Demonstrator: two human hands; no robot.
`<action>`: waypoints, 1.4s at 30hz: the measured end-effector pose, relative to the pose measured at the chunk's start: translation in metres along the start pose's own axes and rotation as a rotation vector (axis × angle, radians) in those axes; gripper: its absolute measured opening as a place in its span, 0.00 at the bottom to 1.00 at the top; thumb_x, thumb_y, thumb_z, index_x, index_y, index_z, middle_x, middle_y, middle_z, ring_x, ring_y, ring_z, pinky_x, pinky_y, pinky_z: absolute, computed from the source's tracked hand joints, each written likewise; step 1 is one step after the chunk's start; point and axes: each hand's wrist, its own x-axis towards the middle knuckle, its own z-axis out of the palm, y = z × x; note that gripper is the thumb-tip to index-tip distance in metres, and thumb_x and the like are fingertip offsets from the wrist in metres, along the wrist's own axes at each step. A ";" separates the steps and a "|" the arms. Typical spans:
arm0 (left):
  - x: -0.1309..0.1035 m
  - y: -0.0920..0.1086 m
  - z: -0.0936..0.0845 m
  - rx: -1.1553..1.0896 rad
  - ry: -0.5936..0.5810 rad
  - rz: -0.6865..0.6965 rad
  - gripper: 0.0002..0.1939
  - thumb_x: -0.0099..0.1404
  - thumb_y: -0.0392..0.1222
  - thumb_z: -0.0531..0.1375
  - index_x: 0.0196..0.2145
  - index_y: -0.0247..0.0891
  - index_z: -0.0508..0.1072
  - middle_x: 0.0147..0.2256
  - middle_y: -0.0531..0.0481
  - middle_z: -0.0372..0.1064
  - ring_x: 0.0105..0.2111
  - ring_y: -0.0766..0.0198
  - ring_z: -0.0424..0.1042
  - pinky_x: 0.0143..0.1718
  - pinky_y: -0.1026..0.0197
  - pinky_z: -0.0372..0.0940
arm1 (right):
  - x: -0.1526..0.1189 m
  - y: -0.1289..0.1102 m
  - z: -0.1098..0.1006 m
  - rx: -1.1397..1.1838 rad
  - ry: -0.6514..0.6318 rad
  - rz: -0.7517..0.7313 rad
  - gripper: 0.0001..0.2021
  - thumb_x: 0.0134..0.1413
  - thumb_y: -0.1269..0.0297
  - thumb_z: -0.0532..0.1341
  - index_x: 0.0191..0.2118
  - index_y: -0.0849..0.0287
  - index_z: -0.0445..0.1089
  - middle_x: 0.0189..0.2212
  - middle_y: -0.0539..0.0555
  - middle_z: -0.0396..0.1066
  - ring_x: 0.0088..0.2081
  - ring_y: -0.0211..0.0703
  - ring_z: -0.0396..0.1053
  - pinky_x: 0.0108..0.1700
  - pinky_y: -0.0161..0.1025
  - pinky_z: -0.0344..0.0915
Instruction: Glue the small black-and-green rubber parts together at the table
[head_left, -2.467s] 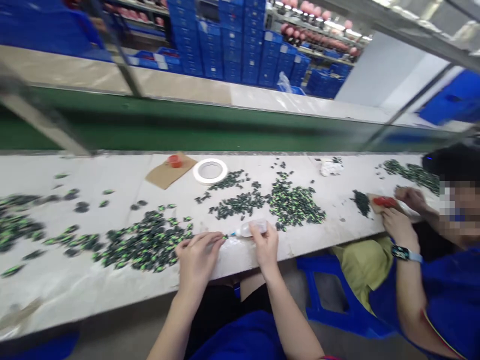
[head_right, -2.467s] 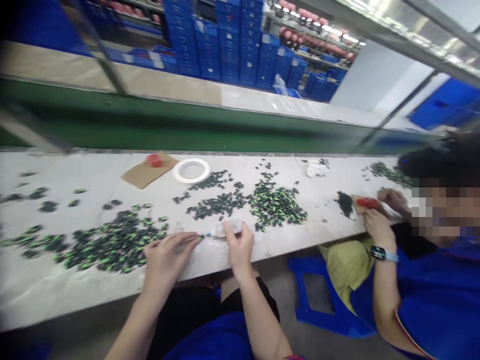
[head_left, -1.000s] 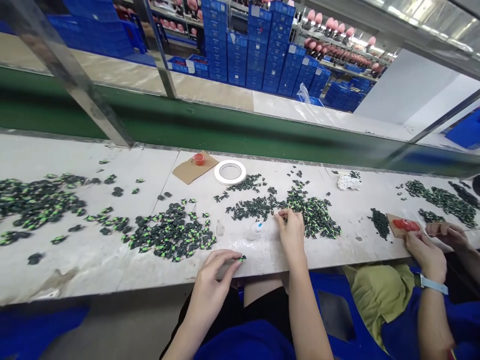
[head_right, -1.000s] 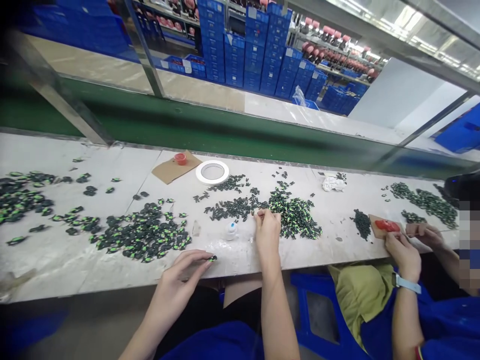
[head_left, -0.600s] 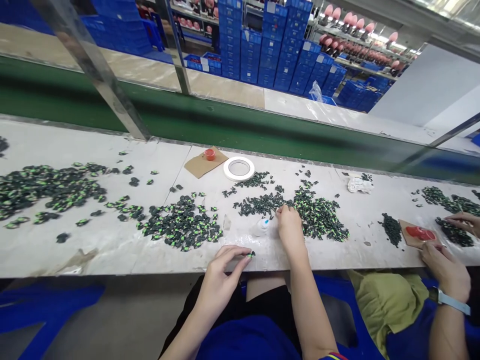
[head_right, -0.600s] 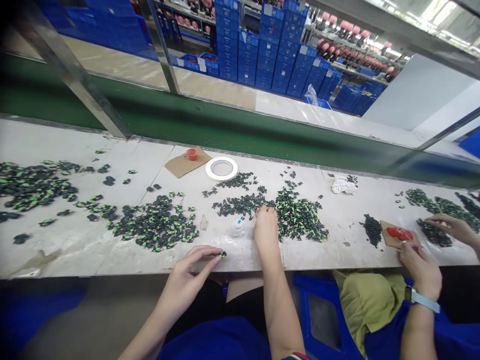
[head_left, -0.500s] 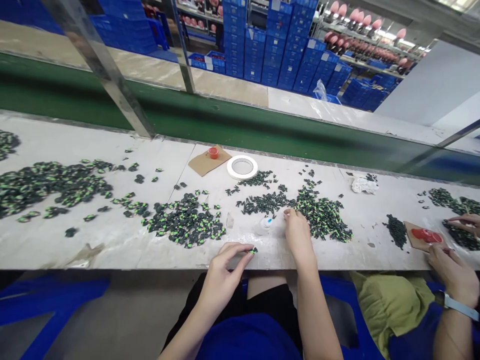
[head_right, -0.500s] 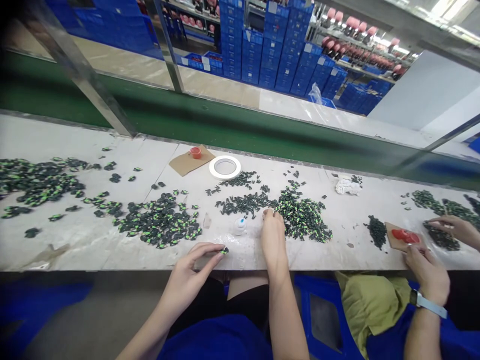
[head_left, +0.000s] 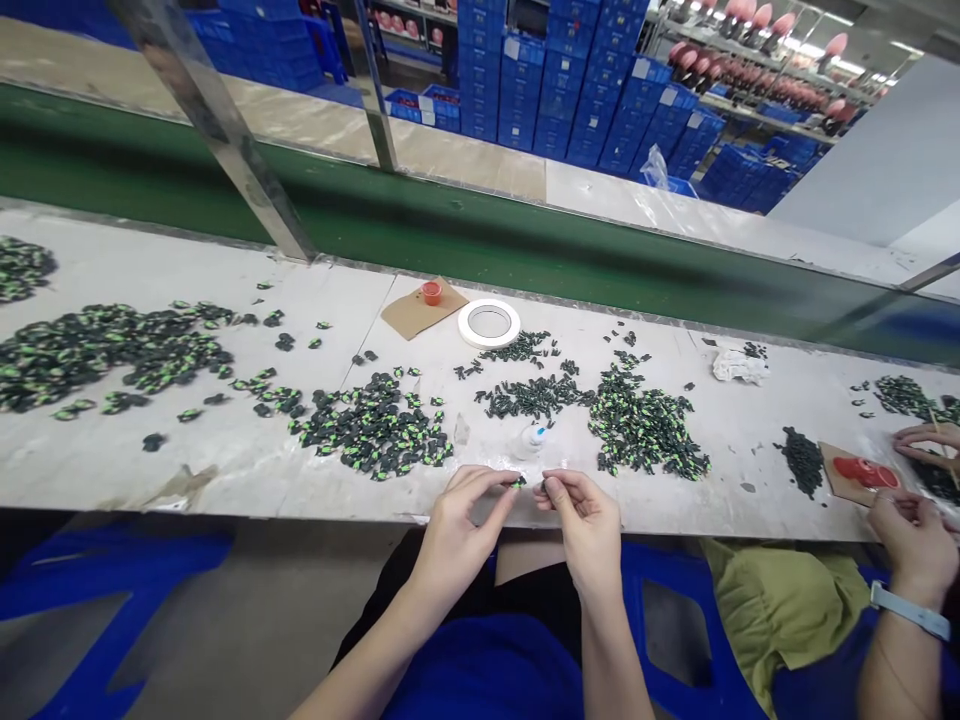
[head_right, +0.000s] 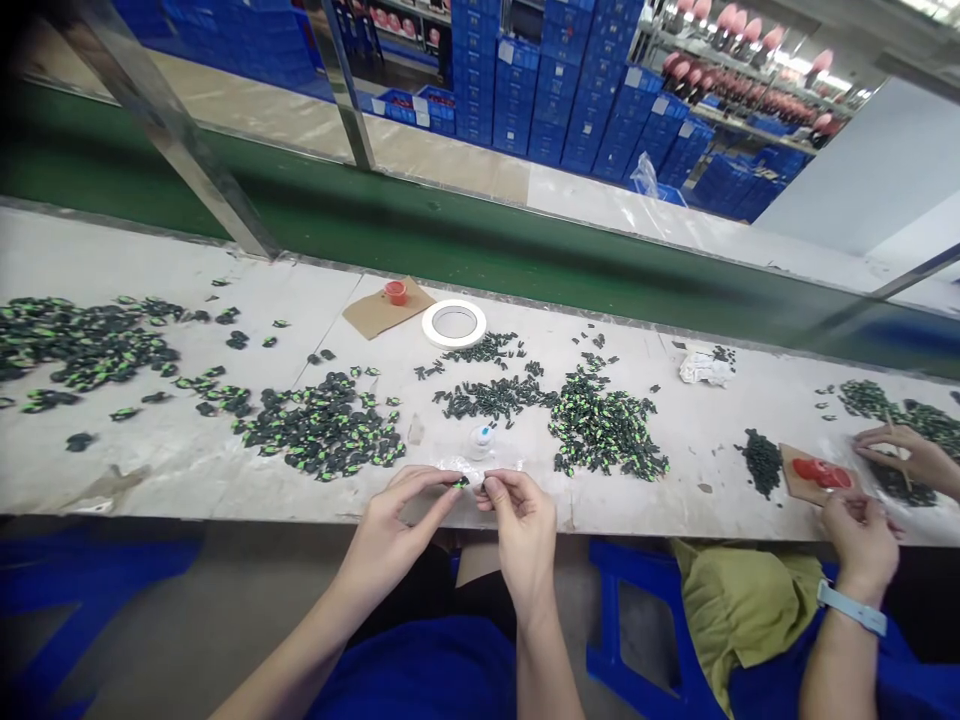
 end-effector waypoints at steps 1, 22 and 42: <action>0.000 0.001 0.000 0.004 0.009 0.009 0.07 0.61 0.40 0.60 0.35 0.41 0.78 0.35 0.47 0.76 0.39 0.58 0.74 0.42 0.58 0.70 | -0.002 0.000 0.003 -0.006 0.026 -0.007 0.14 0.49 0.52 0.65 0.32 0.59 0.76 0.25 0.54 0.76 0.27 0.44 0.75 0.33 0.41 0.73; -0.002 0.015 0.001 -0.227 -0.002 -0.038 0.06 0.62 0.40 0.60 0.35 0.39 0.77 0.35 0.46 0.74 0.39 0.60 0.74 0.42 0.60 0.70 | -0.018 0.002 0.029 0.038 0.138 -0.253 0.08 0.53 0.62 0.64 0.26 0.59 0.71 0.29 0.53 0.75 0.33 0.42 0.75 0.36 0.37 0.73; 0.012 0.024 -0.026 0.324 -0.382 0.385 0.13 0.67 0.32 0.52 0.49 0.39 0.63 0.39 0.46 0.73 0.43 0.57 0.69 0.44 0.54 0.62 | 0.005 -0.035 -0.025 -0.666 -0.483 -0.748 0.21 0.60 0.72 0.57 0.58 0.53 0.60 0.36 0.54 0.74 0.37 0.43 0.74 0.41 0.41 0.74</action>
